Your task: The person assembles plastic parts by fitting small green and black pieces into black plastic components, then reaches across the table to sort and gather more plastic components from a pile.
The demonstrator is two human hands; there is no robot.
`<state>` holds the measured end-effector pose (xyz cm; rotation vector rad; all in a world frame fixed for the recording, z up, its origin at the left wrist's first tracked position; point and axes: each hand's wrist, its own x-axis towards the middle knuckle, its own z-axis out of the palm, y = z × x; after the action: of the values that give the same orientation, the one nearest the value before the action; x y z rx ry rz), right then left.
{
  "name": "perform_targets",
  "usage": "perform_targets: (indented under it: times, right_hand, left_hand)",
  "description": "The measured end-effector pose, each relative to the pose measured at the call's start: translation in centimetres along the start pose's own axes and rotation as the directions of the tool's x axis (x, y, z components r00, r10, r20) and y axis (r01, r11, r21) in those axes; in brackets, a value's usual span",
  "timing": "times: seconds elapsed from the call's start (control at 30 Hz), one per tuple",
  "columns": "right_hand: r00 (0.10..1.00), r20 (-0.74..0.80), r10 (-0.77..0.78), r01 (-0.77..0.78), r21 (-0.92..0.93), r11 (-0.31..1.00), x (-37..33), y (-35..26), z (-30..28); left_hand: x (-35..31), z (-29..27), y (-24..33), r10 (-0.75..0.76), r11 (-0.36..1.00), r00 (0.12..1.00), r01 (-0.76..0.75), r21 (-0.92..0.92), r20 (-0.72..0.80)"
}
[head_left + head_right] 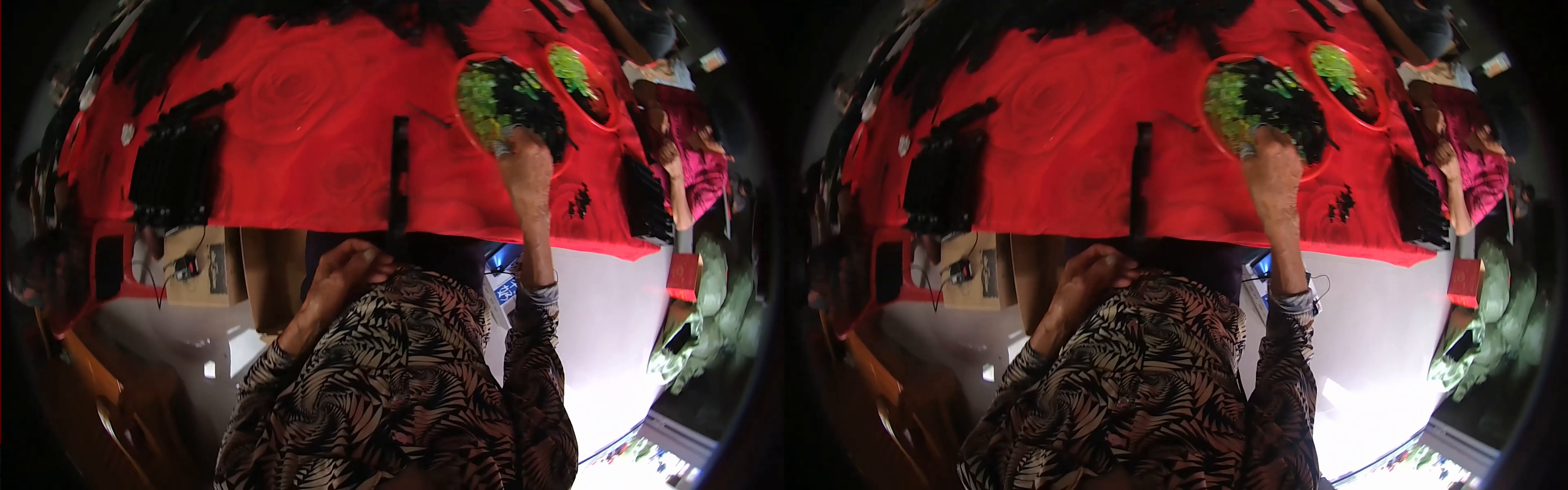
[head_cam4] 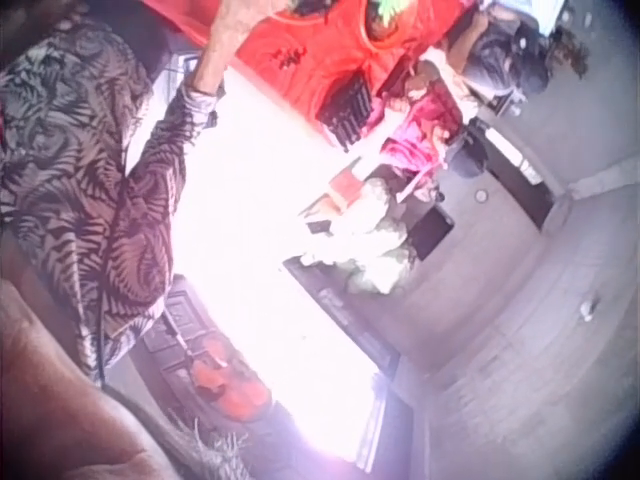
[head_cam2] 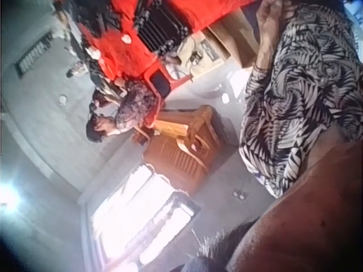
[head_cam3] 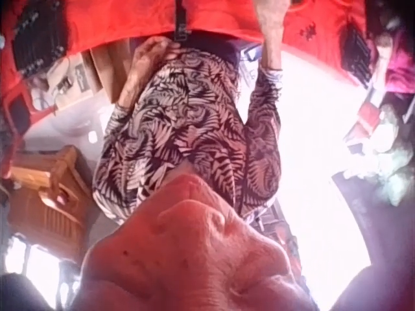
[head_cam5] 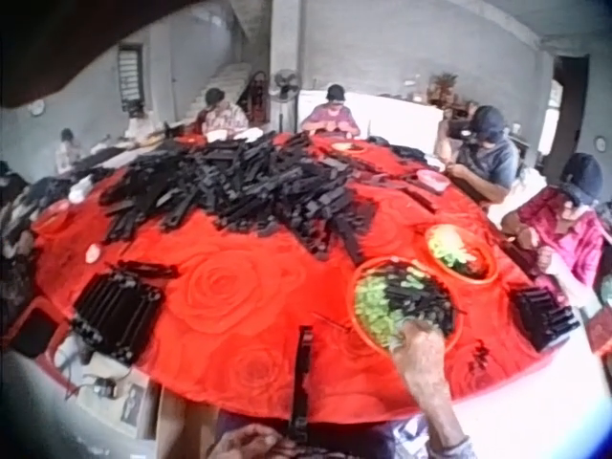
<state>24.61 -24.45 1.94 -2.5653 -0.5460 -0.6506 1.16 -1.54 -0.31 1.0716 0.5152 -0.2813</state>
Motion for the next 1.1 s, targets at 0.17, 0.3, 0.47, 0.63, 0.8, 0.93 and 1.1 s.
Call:
perform_targets:
  times: [0.17,0.3,0.47,0.63,0.8,0.93,1.1]
  right_hand:
    - [0.997,0.07,0.038,-0.033,-0.073,0.997,0.9,-1.0,0.0]
    - [0.994,0.111,-0.005,0.033,-0.25,0.968,1.4,-1.9,-0.3]
    - [0.978,0.2,0.053,-0.012,-0.199,0.98,1.6,-2.3,-0.4]
    - [0.962,0.253,0.1,-0.046,-0.213,0.976,2.1,-2.6,-0.7]
    - [0.961,0.267,0.071,-0.032,-0.148,0.989,1.6,-2.3,-1.7]
    - [0.976,0.217,0.027,-0.022,-0.024,0.999,0.8,-0.9,-1.4]
    - [0.988,0.119,0.096,-0.106,0.084,0.991,0.3,-0.2,-1.2]
  left_hand:
    - [1.3,-0.2,-0.6,-0.032,0.938,0.991,0.076,-0.339,0.132]
    - [2.0,0.5,-0.7,-0.108,0.829,0.964,0.222,-0.513,0.243]
    - [2.5,1.9,-0.6,-0.124,0.694,0.952,0.284,-0.661,0.279]
    - [3.5,1.9,-1.7,-0.008,0.743,0.974,0.159,-0.651,0.228]
    - [1.8,0.7,-1.0,-0.112,0.817,0.972,0.209,-0.538,0.207]
    - [0.6,-1.0,-0.7,-0.083,0.865,0.97,0.184,-0.467,0.229]
    - [-0.4,-1.9,-0.7,-0.013,0.936,0.971,0.096,-0.337,0.24]
